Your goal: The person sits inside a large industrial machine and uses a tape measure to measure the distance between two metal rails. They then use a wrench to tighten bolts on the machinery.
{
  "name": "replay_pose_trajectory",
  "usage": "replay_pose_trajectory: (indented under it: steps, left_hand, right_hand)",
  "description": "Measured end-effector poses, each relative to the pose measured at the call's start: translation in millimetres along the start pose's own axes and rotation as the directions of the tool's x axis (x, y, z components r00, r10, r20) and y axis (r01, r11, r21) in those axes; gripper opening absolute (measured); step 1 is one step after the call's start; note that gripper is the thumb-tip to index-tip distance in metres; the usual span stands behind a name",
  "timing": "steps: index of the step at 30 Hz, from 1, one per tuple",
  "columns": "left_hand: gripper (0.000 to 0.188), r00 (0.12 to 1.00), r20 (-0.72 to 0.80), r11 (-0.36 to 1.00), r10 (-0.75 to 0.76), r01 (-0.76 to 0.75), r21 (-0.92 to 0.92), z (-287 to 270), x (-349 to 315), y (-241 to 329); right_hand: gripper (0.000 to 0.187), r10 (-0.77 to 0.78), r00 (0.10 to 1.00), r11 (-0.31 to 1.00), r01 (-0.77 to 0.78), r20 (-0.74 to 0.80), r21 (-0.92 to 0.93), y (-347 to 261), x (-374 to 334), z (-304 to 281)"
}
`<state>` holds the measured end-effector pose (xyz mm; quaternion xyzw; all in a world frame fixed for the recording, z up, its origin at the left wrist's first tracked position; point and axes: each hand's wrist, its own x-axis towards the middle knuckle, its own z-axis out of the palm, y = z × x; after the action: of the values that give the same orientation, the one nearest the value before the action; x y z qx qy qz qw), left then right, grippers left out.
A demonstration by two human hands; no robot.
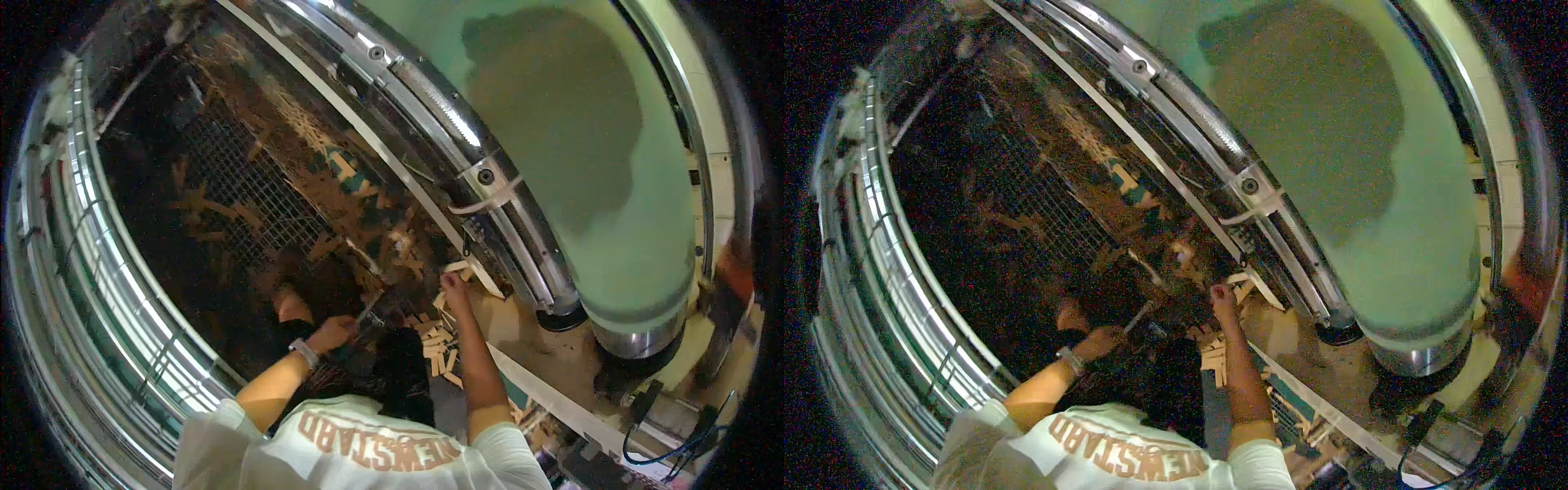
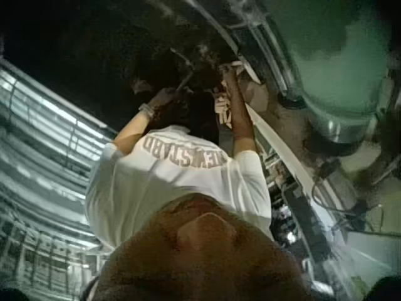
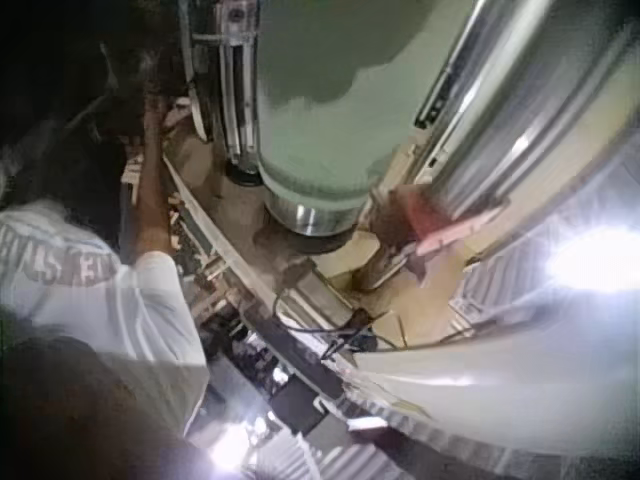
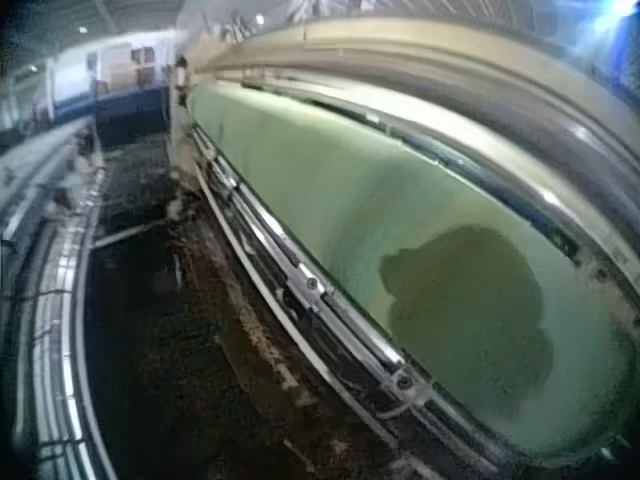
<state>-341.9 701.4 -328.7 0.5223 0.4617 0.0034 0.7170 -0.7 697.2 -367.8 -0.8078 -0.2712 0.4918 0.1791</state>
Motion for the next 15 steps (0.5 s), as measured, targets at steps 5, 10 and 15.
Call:
replay_pose_trajectory:
  steps: [5,10,15]
  left_hand:
    - [0.020,0.923,-0.368,0.963,-0.115,0.012,-0.270,-86,23,-46]
    - [0.023,0.889,-0.441,0.992,-0.128,0.110,-0.065,-120,32,-154]
    - [0.022,0.810,-0.541,0.964,-0.225,0.105,-0.244,-73,1,-260]
  right_hand:
    - [0.051,-0.068,0.934,0.770,-0.175,-0.351,-0.613,43,85,9]
    - [0.065,0.260,0.765,0.615,-0.602,-0.590,-0.509,74,169,-34]
    - [0.045,0.233,0.835,0.544,-0.536,-0.498,-0.645,2,188,2]
